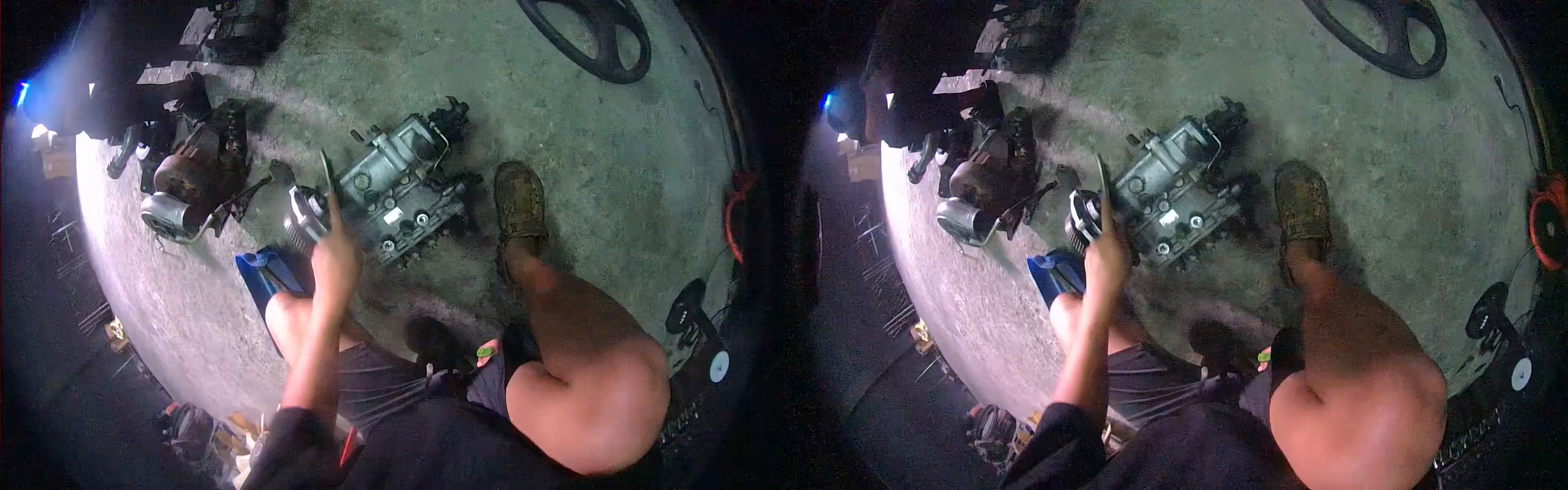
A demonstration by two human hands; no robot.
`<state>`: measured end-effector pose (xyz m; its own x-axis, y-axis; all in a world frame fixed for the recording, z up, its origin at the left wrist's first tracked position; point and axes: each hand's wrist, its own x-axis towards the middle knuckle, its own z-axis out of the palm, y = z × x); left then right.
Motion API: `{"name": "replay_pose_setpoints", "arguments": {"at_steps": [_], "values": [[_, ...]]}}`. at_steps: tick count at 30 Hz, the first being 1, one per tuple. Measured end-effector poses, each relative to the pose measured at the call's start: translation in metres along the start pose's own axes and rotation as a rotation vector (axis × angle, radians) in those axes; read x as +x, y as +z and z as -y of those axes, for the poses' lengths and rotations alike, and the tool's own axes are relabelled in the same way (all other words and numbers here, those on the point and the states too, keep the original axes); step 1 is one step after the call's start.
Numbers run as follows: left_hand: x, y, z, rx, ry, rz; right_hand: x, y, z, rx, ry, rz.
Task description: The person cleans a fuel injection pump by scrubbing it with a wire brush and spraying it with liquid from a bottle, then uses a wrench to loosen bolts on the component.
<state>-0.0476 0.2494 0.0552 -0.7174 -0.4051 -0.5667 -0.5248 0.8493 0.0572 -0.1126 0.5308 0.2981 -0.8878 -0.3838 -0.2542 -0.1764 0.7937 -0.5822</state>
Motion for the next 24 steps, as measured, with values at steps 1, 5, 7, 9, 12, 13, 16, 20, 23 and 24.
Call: {"name": "replay_pose_setpoints", "arguments": {"at_steps": [1,5,7,9,12,13,16,20,23,24], "values": [[0.023,-0.003,-0.006,-0.029,0.013,-0.033,-0.003,0.002,0.000,-0.001,0.012,-0.015],[0.004,-0.003,-0.004,-0.048,-0.014,-0.040,-0.007,0.000,0.006,-0.049,0.174,0.043],[-0.021,0.001,0.014,-0.039,0.008,-0.025,-0.017,0.007,-0.010,0.028,0.232,0.068],[-0.027,-0.001,0.018,-0.096,0.026,-0.039,-0.019,0.013,-0.019,0.104,0.292,0.088],[0.031,0.013,-0.004,-0.076,0.136,-0.105,-0.003,-0.001,0.024,-0.060,0.291,0.050],[0.042,0.013,-0.009,-0.076,0.200,-0.151,-0.002,-0.005,0.026,-0.087,0.241,0.035],[0.040,0.007,-0.009,0.042,0.120,-0.074,-0.015,-0.010,-0.014,-0.045,0.086,0.029],[-0.017,-0.029,-0.007,0.034,-0.090,0.136,-0.018,0.000,-0.026,0.075,0.281,0.154],[0.010,0.002,-0.023,0.071,0.023,0.056,-0.017,0.004,-0.020,0.113,0.361,0.171],[0.017,0.009,-0.037,0.038,0.095,-0.014,-0.015,0.005,-0.015,0.100,0.293,0.122]]}}
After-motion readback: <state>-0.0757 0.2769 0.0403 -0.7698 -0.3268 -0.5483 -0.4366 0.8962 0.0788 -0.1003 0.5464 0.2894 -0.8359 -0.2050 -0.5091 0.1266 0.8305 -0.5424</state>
